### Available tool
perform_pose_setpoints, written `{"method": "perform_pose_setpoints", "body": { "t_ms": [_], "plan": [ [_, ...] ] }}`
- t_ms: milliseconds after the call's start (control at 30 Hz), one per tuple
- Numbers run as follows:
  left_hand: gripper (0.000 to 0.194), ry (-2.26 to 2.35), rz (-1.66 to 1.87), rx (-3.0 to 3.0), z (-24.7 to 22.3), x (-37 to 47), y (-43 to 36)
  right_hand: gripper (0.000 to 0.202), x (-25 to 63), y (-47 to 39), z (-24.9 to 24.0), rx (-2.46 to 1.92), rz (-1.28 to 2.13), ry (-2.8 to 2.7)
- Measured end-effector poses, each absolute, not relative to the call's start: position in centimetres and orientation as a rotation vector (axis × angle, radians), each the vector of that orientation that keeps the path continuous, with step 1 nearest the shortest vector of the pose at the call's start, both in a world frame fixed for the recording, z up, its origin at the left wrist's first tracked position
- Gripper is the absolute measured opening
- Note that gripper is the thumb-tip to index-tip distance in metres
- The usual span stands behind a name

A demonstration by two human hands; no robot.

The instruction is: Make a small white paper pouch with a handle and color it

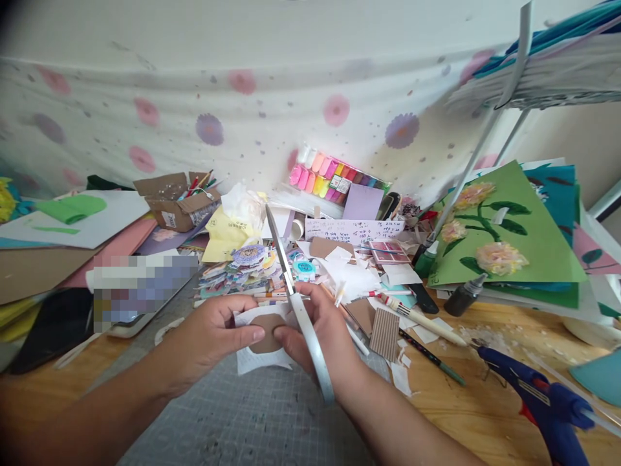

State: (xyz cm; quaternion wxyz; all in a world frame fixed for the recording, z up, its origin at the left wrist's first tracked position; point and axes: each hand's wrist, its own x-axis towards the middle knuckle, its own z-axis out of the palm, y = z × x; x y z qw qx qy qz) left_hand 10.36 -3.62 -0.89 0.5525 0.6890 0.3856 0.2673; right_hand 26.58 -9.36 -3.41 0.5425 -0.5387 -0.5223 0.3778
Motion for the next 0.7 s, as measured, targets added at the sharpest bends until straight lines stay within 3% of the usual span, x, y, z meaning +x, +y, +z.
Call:
{"method": "perform_pose_setpoints", "body": {
  "t_ms": [433,567,700],
  "plan": [
    [0.008,0.919,0.664,1.53,-1.5,10.3,-3.6,0.045,26.9,-9.1,-4.1,-1.263,0.889,-1.205],
    [0.011,0.841,0.919,1.237,-1.6,10.5,-2.8,0.041,27.5,-9.7,-4.4,-1.206,0.791,-1.218],
    [0.018,0.747,1.318,0.888,-0.5,10.6,-1.7,0.053,27.7,-10.4,-4.8,-1.123,0.841,-1.393]
  ]
}}
